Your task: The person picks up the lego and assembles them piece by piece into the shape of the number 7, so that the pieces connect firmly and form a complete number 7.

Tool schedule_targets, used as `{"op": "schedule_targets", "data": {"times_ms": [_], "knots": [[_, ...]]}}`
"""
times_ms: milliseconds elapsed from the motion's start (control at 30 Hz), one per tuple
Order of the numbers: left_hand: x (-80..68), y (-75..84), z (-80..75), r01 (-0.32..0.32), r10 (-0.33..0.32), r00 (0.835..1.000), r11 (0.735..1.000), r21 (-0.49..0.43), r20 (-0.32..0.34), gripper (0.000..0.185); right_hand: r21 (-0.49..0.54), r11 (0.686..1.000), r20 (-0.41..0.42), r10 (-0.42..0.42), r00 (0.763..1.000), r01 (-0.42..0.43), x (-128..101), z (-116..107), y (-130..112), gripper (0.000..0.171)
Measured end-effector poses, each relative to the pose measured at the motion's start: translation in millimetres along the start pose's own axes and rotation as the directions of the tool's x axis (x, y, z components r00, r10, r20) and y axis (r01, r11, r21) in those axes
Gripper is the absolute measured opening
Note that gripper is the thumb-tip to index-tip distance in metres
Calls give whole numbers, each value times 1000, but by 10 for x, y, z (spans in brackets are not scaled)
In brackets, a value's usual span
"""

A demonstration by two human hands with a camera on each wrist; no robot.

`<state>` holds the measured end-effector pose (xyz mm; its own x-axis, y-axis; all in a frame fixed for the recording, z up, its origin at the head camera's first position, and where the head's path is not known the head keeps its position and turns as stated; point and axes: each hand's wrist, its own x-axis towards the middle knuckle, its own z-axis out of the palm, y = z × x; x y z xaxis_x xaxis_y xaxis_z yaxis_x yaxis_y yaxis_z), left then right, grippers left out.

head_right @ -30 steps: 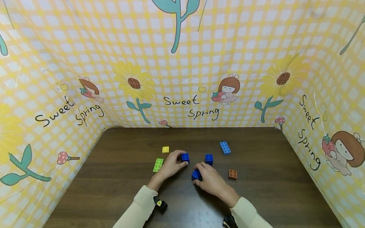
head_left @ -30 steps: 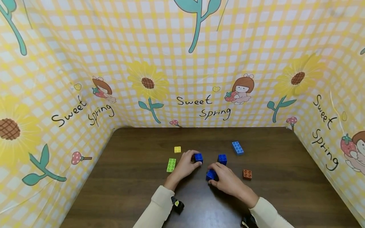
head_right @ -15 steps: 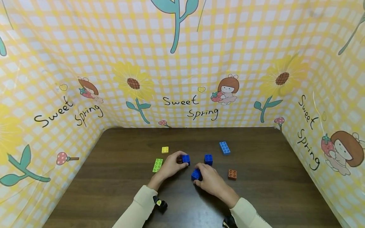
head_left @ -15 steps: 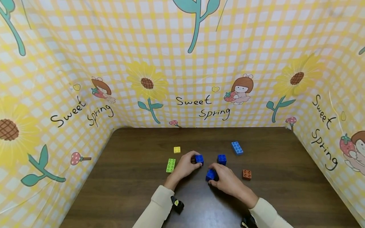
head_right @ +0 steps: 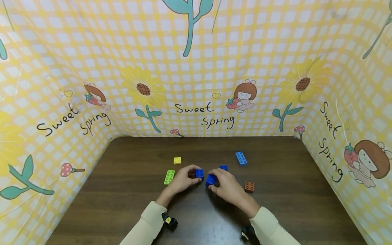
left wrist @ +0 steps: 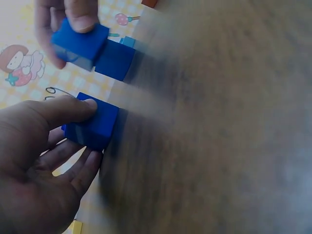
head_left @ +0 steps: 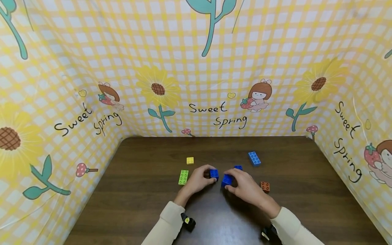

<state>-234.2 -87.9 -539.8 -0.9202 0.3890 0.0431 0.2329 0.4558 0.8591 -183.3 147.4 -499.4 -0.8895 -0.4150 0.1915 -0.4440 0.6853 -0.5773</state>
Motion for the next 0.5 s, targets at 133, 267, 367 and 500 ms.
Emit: {"op": "schedule_targets", "data": {"times_ms": [133,267,367,500], "knots": [[-39,-4,8,5,-6,1000,1000,9,5,31,29,1000,-22,-4,1000,5,52,-94,-26,46],[-67,5,19,-4,3,1000,1000,6,23,30,63,998,-24,-25,999,27,106,-172,-47,42],[-91,21,33,-11,11,998,1000,-5,54,30,73,997,-14,-36,999,37,145,-218,-69,40],[-121,46,71,-14,15,995,1000,-11,96,31,67,996,-3,-66,998,67,191,-258,-104,40]]}}
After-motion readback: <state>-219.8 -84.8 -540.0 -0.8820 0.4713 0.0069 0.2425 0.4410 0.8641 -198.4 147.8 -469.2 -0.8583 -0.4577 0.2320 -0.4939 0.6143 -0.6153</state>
